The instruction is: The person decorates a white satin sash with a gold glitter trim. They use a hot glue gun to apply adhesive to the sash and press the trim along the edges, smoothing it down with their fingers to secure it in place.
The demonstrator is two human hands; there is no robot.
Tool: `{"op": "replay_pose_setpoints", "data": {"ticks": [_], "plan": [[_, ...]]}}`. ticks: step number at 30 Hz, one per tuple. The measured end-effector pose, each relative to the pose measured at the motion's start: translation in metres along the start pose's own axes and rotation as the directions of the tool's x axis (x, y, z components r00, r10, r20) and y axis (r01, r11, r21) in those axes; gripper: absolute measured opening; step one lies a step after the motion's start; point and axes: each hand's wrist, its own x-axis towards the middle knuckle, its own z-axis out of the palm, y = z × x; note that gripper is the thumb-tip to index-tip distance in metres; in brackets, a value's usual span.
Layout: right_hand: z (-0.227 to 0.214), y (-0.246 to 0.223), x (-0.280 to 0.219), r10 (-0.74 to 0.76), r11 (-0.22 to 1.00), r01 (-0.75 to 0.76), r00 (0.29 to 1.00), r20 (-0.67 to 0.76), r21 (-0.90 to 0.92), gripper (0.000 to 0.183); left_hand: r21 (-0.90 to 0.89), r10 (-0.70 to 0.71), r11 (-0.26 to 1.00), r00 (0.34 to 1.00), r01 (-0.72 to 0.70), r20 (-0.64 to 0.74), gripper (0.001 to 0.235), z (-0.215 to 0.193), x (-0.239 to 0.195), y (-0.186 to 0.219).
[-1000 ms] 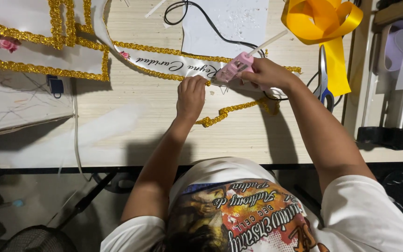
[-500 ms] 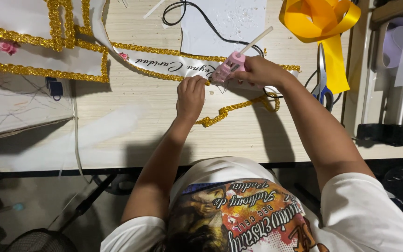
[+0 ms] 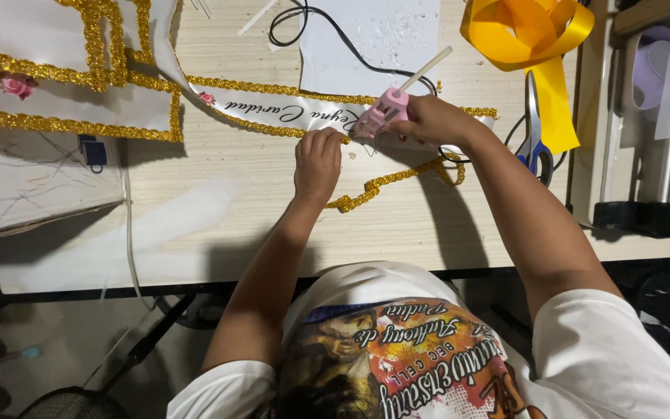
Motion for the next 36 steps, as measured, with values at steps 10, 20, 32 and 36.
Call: {"op": "replay_pose_setpoints", "data": {"ticks": [10, 20, 32, 36], "plan": [[0.003, 0.021, -0.005, 0.083, 0.996, -0.083, 0.997, 0.003, 0.03, 0.048, 0.016, -0.009, 1.0, 0.999, 0.009, 0.045, 0.024, 0.001, -0.002, -0.001], [-0.006, 0.032, -0.022, 0.116, 0.992, -0.114, 0.993, -0.023, 0.058, 0.048, 0.009, -0.008, 1.0, 0.999, 0.007, 0.048, 0.025, 0.0, -0.002, -0.001], [-0.014, 0.065, -0.036, 0.101, 0.989, -0.094, 0.994, -0.053, 0.118, 0.045, 0.015, -0.002, 1.0, 0.999, 0.001, 0.035, 0.025, 0.001, -0.002, -0.001], [-0.02, 0.065, -0.046, 0.131, 0.985, -0.125, 0.991, -0.042, 0.122, 0.046, 0.013, 0.004, 1.0, 0.999, -0.004, 0.041, 0.025, 0.002, -0.002, -0.002]]}}
